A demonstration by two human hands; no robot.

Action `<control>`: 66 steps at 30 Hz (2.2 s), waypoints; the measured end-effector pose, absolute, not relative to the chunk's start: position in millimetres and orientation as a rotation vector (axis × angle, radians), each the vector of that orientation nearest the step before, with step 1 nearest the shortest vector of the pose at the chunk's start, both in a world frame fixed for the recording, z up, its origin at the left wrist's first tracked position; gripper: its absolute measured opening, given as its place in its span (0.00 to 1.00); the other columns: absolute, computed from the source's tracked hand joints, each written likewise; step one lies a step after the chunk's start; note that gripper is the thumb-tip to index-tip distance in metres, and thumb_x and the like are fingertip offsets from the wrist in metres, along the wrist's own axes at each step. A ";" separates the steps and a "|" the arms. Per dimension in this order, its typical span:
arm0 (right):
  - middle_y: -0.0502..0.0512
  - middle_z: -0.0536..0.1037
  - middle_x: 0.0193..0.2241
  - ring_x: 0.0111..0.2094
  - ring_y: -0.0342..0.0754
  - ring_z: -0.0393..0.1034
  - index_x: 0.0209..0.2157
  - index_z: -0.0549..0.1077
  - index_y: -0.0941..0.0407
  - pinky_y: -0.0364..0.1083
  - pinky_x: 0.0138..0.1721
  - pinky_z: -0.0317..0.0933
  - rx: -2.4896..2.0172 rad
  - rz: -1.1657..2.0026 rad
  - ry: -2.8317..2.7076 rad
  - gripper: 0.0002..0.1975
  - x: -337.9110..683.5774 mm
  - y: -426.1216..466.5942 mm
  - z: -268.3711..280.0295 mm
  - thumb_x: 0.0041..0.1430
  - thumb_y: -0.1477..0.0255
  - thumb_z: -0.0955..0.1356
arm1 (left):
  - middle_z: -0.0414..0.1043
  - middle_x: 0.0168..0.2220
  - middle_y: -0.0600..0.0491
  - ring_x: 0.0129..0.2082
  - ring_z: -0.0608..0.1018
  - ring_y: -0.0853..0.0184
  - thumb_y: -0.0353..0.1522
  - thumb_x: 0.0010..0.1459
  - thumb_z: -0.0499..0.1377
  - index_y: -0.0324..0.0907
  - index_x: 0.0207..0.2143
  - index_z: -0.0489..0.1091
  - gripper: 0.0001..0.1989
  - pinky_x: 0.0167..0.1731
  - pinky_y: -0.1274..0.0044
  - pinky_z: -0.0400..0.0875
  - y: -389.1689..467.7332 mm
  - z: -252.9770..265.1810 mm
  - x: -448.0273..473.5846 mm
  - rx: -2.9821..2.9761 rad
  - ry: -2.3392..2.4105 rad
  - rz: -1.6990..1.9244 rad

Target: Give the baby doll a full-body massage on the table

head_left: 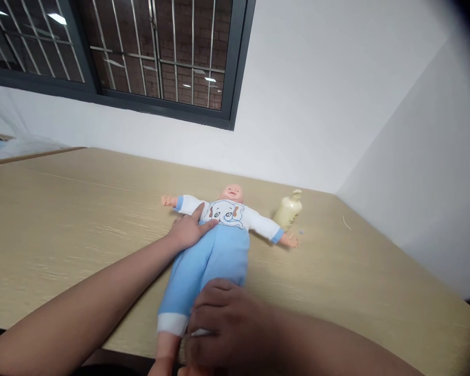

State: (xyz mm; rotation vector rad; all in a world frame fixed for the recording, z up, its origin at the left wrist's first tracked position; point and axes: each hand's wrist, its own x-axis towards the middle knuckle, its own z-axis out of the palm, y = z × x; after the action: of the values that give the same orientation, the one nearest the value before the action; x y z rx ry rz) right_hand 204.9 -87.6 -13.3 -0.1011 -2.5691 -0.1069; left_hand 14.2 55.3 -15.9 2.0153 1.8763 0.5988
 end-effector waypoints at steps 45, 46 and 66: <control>0.50 0.81 0.43 0.53 0.49 0.70 0.40 0.75 0.55 0.55 0.63 0.55 -0.312 -0.322 -2.366 0.09 211.1 -81.5 3.5 0.63 0.65 0.69 | 0.53 0.69 0.46 0.71 0.43 0.42 0.56 0.60 0.52 0.53 0.67 0.61 0.36 0.66 0.53 0.41 71.0 -24.6 8.9 2.334 1.755 0.763; 0.51 0.81 0.45 0.54 0.51 0.70 0.43 0.75 0.55 0.57 0.65 0.53 -0.361 -0.363 -2.335 0.09 214.3 -77.3 5.8 0.63 0.66 0.69 | 0.52 0.70 0.49 0.72 0.41 0.44 0.55 0.62 0.52 0.54 0.65 0.64 0.33 0.67 0.53 0.38 70.9 -23.9 9.0 2.420 1.706 0.775; 0.56 0.81 0.46 0.59 0.55 0.68 0.47 0.74 0.57 0.59 0.65 0.55 -0.378 -0.300 -2.285 0.15 213.2 -74.0 -2.2 0.61 0.65 0.66 | 0.63 0.65 0.44 0.67 0.55 0.37 0.65 0.52 0.51 0.55 0.66 0.62 0.44 0.62 0.53 0.50 76.6 -19.9 2.8 2.276 1.833 0.622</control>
State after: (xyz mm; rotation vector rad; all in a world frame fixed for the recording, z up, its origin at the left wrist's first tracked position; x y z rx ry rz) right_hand 213.2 -74.0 -2.2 -0.3775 -2.2851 -0.2997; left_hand 2.8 76.6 -19.9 2.2756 1.8327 0.6221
